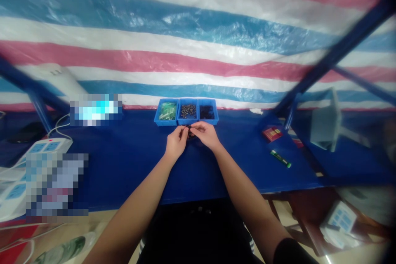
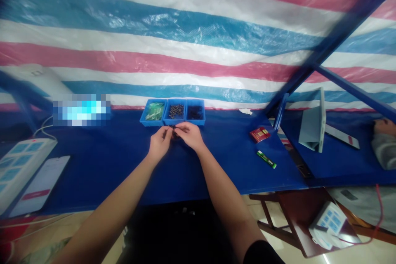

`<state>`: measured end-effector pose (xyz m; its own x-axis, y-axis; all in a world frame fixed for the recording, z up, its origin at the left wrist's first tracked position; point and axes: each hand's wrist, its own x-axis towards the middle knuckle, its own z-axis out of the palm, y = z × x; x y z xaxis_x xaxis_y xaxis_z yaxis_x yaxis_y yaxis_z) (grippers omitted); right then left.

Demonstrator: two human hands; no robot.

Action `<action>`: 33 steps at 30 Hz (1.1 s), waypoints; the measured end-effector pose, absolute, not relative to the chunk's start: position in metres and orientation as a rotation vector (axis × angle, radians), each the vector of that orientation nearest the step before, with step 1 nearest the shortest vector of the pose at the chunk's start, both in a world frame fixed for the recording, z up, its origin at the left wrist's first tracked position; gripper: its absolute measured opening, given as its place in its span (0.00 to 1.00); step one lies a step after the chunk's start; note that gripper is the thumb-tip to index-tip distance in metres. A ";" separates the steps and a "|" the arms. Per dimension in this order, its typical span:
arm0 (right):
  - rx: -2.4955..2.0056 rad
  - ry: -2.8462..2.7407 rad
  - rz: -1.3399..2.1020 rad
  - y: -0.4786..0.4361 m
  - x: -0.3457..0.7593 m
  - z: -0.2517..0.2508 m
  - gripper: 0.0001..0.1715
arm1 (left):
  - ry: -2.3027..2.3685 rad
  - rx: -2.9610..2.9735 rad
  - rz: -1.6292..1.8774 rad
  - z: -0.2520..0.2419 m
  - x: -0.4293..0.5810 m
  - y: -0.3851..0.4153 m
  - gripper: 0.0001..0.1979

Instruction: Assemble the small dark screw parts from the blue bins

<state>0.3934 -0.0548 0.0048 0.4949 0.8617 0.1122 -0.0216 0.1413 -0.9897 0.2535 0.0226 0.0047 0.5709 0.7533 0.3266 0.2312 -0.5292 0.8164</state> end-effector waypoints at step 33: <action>-1.278 -0.842 0.766 -0.054 0.393 0.007 0.17 | 0.781 2.059 0.873 0.004 0.254 0.023 0.15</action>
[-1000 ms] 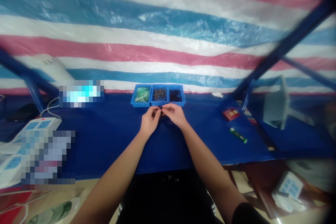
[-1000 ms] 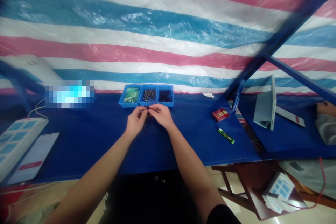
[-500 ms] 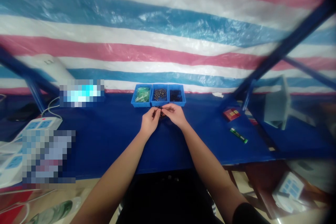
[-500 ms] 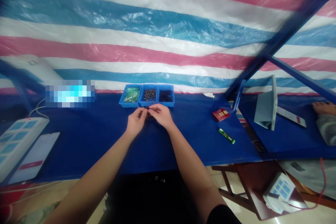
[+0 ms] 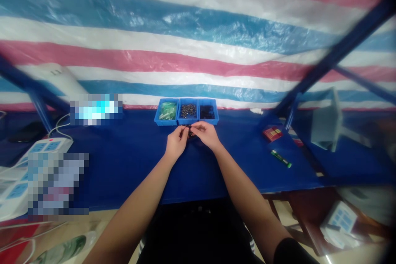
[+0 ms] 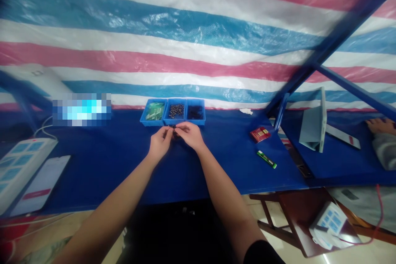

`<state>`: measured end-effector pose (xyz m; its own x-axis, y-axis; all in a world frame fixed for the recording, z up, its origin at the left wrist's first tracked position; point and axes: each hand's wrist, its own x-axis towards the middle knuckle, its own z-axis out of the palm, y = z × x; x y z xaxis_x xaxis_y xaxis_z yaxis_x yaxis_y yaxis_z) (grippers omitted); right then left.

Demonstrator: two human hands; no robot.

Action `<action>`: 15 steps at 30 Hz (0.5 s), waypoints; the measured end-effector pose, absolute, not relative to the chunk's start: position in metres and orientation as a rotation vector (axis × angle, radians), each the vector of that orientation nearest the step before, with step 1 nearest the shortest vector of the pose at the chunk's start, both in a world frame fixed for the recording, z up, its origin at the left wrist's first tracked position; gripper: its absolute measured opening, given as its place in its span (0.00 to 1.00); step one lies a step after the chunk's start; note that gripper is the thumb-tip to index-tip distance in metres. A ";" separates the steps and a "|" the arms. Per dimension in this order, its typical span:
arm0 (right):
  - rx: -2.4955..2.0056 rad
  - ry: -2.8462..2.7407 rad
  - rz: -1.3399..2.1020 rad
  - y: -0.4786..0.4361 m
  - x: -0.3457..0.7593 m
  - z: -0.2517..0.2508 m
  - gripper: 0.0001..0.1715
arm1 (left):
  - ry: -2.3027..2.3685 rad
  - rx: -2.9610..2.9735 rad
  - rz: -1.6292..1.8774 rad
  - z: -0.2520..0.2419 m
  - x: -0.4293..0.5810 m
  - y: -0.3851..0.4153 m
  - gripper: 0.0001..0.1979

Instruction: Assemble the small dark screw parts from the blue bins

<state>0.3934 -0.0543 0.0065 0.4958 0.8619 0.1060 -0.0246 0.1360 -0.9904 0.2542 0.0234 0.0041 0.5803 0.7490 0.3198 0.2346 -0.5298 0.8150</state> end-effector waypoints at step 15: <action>-1.458 -0.359 0.421 -0.063 0.436 0.008 0.19 | 0.772 2.023 0.884 0.002 0.255 0.022 0.14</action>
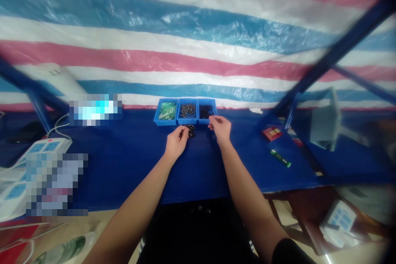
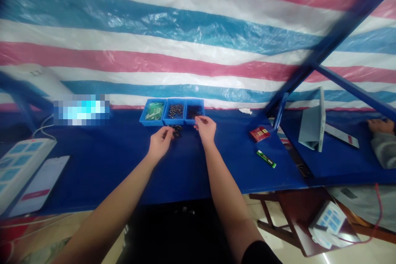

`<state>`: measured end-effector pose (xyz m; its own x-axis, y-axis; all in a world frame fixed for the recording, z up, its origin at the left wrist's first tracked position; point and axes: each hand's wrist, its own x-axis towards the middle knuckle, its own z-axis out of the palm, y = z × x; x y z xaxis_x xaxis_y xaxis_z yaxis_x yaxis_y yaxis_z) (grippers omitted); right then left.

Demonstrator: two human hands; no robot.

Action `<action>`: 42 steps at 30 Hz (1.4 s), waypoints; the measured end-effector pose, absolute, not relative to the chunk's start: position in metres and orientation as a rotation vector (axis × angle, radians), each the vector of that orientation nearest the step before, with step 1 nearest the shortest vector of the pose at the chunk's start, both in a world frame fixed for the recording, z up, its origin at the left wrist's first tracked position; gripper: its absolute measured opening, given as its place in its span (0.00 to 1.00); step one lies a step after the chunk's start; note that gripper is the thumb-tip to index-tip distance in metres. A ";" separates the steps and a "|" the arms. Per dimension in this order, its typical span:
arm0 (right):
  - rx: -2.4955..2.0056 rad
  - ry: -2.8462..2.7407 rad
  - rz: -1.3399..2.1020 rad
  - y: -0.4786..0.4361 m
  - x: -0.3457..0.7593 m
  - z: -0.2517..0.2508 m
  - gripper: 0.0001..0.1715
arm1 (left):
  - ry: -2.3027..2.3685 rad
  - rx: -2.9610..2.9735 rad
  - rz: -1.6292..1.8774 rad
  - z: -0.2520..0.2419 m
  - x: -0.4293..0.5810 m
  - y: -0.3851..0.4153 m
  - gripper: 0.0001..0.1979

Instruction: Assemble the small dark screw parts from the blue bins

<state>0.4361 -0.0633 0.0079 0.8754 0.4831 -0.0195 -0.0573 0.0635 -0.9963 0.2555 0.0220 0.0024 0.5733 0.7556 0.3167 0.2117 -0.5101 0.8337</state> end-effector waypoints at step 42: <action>-1.657 -1.071 0.387 -0.061 0.399 0.008 0.08 | 0.730 2.097 0.844 0.001 0.256 0.023 0.13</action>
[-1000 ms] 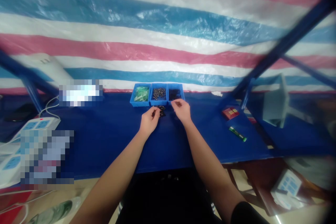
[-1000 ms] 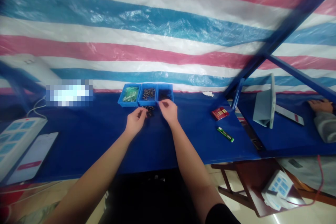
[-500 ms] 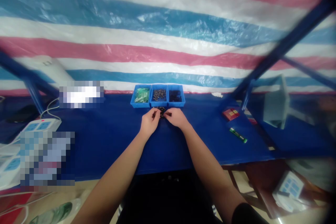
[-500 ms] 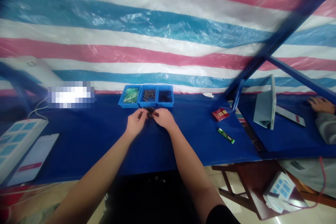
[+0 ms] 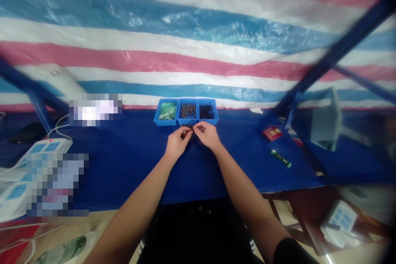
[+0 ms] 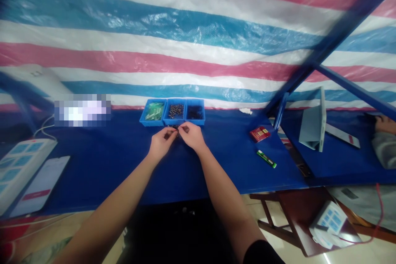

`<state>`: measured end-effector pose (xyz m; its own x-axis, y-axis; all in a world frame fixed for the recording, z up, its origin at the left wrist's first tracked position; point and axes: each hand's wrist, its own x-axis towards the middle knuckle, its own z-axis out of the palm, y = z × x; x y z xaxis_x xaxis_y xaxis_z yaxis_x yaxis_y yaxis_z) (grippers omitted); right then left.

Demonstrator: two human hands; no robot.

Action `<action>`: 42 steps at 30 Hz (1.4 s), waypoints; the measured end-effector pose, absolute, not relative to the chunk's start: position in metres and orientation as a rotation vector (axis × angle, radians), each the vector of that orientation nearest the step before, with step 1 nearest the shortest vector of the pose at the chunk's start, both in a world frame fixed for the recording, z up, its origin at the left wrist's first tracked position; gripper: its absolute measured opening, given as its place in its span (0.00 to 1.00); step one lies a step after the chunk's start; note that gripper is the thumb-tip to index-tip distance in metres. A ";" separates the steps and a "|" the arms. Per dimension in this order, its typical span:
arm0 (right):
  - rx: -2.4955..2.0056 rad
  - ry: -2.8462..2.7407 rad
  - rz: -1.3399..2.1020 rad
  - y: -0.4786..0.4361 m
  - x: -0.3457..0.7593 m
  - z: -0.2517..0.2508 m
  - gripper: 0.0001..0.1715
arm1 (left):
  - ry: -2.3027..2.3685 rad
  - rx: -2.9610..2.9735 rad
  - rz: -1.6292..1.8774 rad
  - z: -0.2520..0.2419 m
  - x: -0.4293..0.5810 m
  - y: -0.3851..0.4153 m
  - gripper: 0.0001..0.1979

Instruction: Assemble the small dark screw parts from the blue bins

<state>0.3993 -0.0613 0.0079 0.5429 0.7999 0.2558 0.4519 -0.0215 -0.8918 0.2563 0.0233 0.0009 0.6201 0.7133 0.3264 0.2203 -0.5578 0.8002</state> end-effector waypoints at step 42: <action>-1.439 -1.082 0.550 -0.057 0.397 0.002 0.11 | 0.755 2.060 0.874 0.004 0.256 0.023 0.12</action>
